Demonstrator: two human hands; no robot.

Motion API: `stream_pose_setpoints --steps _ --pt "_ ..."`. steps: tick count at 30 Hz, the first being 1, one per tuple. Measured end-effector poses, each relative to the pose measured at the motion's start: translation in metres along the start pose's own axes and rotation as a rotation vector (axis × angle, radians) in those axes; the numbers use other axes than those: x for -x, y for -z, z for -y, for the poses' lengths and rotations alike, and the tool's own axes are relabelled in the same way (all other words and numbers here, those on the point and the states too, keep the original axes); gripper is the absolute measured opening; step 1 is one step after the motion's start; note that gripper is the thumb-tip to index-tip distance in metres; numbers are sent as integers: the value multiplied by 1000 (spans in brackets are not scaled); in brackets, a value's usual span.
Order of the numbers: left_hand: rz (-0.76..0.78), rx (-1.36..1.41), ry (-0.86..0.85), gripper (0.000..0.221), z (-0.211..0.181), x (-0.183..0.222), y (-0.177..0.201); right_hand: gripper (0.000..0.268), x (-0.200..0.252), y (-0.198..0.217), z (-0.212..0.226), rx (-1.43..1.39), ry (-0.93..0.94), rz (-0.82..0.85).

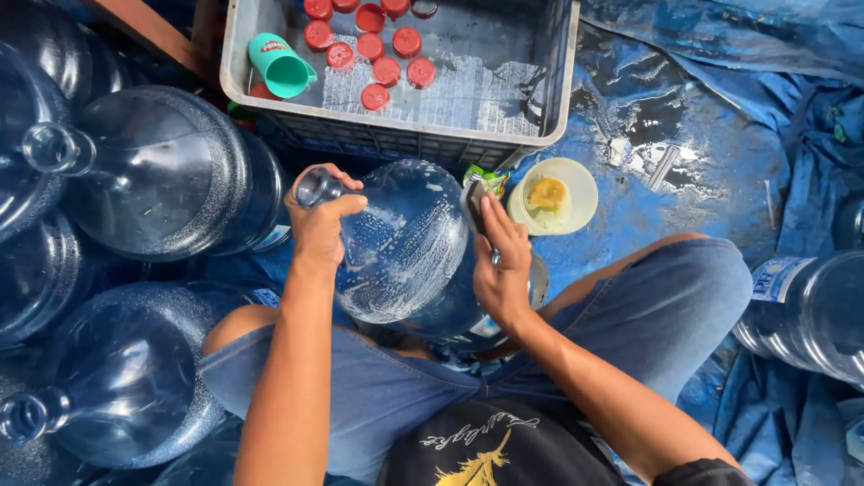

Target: Scrubbing the exterior of a large plastic water jug with a sponge and soapy water to prepare it for reuse.

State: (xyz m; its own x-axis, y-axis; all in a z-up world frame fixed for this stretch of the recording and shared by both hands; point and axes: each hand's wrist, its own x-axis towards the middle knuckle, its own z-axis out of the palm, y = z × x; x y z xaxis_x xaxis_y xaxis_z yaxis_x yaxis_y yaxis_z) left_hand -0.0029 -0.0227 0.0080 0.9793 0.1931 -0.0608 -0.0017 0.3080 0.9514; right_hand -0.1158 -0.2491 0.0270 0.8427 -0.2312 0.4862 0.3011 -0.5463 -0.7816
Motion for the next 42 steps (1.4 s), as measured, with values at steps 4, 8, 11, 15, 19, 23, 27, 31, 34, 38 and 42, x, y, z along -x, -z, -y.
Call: stream_pose_setpoints --steps 4,8,11,15,19,23,27,31,34,38,42 --pt "-37 2 -8 44 6 -5 11 54 38 -1 2 52 174 8" --pt "-25 23 -21 42 3 -3 6 44 37 4 0 147 364 79" --pt "8 3 -35 42 0 0 -3 52 -12 3 -8 276 231 152" --pt "22 10 -43 41 0 5 -3 63 -53 15 50 398 289 416" --pt "20 -29 -66 37 7 5 -2 73 -51 14 59 415 491 616" --pt "-42 32 -48 24 1 5 -9 67 -99 -1 18 482 393 691" --pt "-55 23 -28 19 -7 8 -13 77 -103 5 51 550 453 751" --pt "-42 16 -12 19 -10 11 -13 82 -93 13 54 536 500 813" --pt "-36 44 -18 19 -8 8 -17 78 -117 5 21 621 454 803" --pt "3 -10 -31 23 -12 8 -23 66 -118 -14 25 745 366 729" --pt "41 -41 -55 52 -12 8 -27 76 -88 -44 54 763 351 683"
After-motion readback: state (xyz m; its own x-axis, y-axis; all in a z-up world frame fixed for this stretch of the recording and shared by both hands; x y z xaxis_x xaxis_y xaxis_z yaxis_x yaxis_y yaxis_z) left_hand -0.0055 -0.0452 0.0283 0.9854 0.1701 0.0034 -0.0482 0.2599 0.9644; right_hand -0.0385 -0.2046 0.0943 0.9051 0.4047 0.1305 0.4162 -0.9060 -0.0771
